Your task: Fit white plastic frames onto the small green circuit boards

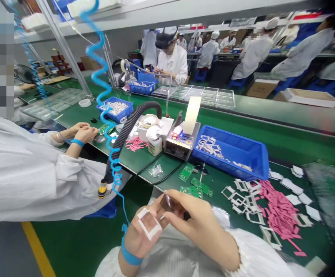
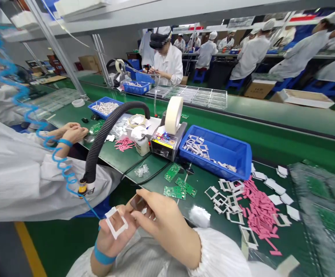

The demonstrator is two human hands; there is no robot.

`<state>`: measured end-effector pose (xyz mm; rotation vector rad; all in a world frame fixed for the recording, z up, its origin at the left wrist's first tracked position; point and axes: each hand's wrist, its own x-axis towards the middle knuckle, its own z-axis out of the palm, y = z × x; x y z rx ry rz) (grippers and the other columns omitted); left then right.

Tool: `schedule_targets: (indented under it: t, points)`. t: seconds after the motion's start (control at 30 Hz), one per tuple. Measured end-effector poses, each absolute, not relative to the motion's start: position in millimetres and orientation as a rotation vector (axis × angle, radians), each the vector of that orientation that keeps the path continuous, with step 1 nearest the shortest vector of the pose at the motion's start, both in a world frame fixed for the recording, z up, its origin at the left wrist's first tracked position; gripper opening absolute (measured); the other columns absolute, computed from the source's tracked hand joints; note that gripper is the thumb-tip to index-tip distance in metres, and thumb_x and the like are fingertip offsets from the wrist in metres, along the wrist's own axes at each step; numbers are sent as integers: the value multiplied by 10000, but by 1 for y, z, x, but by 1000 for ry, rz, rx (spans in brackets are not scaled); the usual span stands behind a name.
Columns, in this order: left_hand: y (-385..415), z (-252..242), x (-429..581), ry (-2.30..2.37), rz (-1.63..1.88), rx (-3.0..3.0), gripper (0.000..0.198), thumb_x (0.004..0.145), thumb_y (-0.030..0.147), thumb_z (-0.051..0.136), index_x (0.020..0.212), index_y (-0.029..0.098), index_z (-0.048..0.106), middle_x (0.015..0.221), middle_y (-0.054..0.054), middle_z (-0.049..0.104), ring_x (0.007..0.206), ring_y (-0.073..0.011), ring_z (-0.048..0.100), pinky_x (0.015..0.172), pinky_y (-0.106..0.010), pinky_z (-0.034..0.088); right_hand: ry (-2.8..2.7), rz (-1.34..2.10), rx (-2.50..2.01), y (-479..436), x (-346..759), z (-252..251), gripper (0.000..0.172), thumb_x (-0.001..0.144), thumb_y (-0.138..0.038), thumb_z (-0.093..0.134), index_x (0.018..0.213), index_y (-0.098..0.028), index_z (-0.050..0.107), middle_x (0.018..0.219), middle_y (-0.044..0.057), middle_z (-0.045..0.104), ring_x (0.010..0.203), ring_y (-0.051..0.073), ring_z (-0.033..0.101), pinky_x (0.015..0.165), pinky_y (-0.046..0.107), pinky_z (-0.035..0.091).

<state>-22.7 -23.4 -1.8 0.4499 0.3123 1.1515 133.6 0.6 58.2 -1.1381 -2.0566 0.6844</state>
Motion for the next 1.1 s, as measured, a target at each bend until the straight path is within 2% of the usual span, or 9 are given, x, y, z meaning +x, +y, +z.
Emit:
schedule_targets:
  t: [0.07,0.17,0.27,0.37,0.5,0.6,0.73,0.9,1.1]
  points:
    - [-21,17,-8,288,1109,548,347,626,526,718,817,236,719,1175,-58,613,1158,-313,515,1011,-463,363,-2026,481,-1194,-6,141,54,230,870,-306,522,1042,-174,598,715,5,678,531,102,587,516,193,481]
    - [-17,30,8,307,1036,589,369,634,534,708,834,224,729,1196,-86,597,1095,-308,548,970,-466,397,-1974,261,-1204,-14,150,50,258,901,-343,494,1063,-163,584,673,4,676,536,109,614,552,191,505]
    - [-15,33,17,342,1009,580,375,623,545,710,817,225,736,1180,-94,589,1051,-303,561,938,-466,416,-2007,271,-1150,-18,165,54,302,923,-350,461,1146,-161,536,790,28,704,617,109,648,601,185,523]
    - [-13,37,21,376,1006,593,362,617,540,718,784,220,740,1170,-93,566,1099,-308,529,955,-461,406,-2050,274,-1123,-19,184,67,310,910,-307,486,1184,-163,504,946,65,689,760,128,654,662,216,530]
    - [-11,41,25,376,964,683,314,639,509,718,781,231,750,1136,-88,549,1114,-295,516,966,-452,401,-1927,126,-1183,-17,198,84,64,838,-166,553,877,-204,586,804,40,601,762,158,583,633,276,488]
    - [-10,41,25,348,945,861,336,651,520,703,840,247,755,1134,-102,561,1101,-300,527,967,-445,386,-1910,176,-1147,-14,197,88,91,829,-142,552,775,-213,568,721,18,543,698,154,533,630,307,461]
    - [-11,41,25,349,909,1036,349,673,512,682,913,266,748,1153,-107,570,1098,-295,535,958,-415,381,-1909,215,-1142,-12,196,85,117,839,-126,530,773,-220,553,717,16,546,684,159,526,678,355,443]
    - [-11,41,27,371,895,1075,348,674,504,680,929,275,744,1156,-100,568,1062,-271,548,946,-400,386,-1929,316,-1160,-15,203,82,142,864,-139,493,758,-226,530,727,24,544,725,168,532,638,328,442]
    - [-8,40,29,382,851,1134,355,689,513,661,930,267,745,1145,-112,576,1073,-276,537,955,-405,377,-1965,339,-1176,-16,207,73,152,877,-127,453,761,-213,499,757,21,538,755,167,499,677,329,419]
